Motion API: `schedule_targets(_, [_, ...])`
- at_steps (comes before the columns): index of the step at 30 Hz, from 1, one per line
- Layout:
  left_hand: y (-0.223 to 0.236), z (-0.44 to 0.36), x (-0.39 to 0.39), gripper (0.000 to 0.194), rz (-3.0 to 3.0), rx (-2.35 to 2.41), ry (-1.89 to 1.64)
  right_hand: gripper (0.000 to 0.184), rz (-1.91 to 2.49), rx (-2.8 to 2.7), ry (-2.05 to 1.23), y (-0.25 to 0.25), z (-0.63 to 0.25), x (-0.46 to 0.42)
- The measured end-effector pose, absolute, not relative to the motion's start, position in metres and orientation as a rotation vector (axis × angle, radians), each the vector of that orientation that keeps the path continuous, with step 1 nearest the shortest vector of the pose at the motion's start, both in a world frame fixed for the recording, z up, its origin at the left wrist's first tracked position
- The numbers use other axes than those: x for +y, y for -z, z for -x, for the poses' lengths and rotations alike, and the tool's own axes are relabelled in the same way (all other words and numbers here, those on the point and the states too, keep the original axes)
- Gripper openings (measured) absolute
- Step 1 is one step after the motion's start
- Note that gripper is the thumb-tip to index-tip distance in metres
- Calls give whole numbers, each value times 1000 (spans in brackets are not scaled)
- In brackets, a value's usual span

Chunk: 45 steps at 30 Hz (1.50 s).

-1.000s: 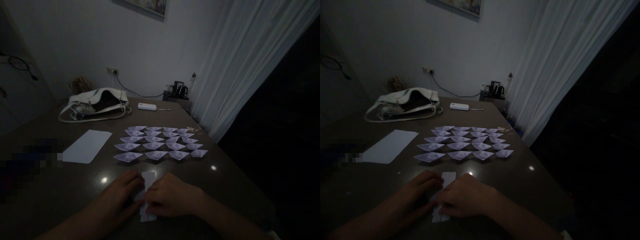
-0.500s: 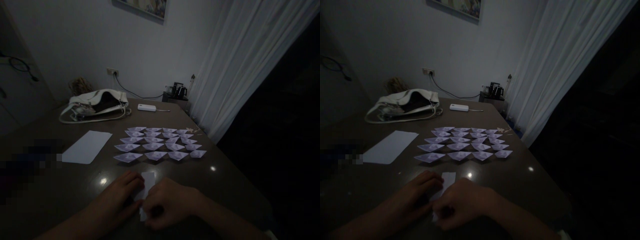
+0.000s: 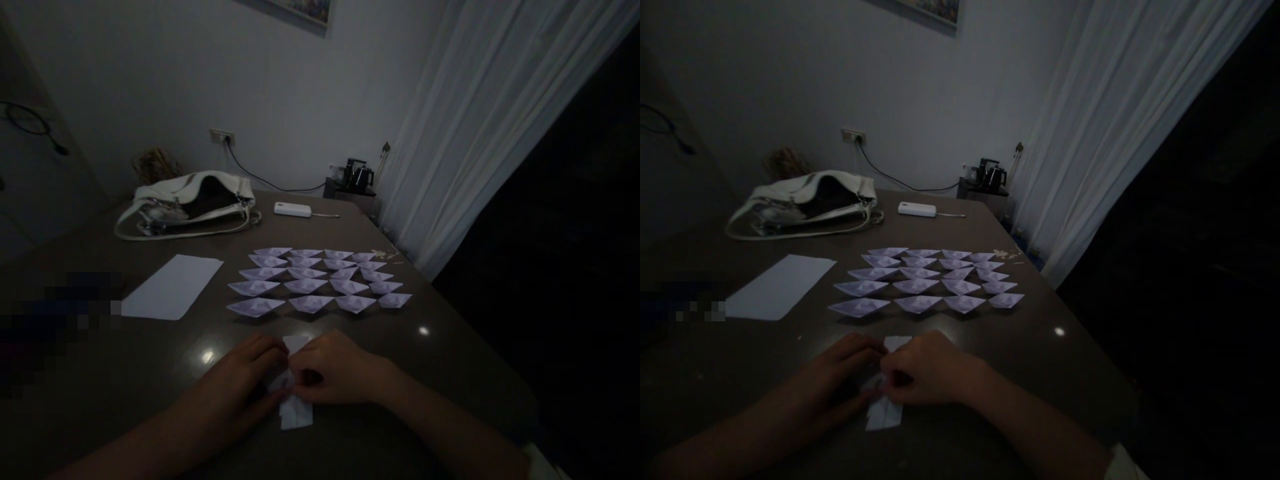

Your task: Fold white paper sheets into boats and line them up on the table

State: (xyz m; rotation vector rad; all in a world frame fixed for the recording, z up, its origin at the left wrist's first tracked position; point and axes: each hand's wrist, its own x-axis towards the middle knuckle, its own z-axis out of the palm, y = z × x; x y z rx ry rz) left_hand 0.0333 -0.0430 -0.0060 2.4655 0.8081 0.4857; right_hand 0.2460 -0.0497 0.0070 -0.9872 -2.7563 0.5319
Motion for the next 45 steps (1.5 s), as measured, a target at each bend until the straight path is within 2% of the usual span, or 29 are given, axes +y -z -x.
schedule_targets(9, [9,-32,-43,24,-2450,839,-484,8,1056,-2772,-358,-7,-251,-43])
schedule_targets(16, [13,-32,-43,24,-2447,821,-514,14,915,-2822,-510,-8,-251,-47])
schedule_targets(29, [13,-31,-42,24,-2427,821,-576,7,1023,-2749,-506,-5,-248,-45])
schedule_targets(36, [18,-30,-41,28,-2425,815,-597,11,821,-2820,-760,-8,-246,-53])
schedule_targets(45, [15,-32,-41,25,-2403,850,-535,6,1066,-2688,-554,-4,-246,-46])
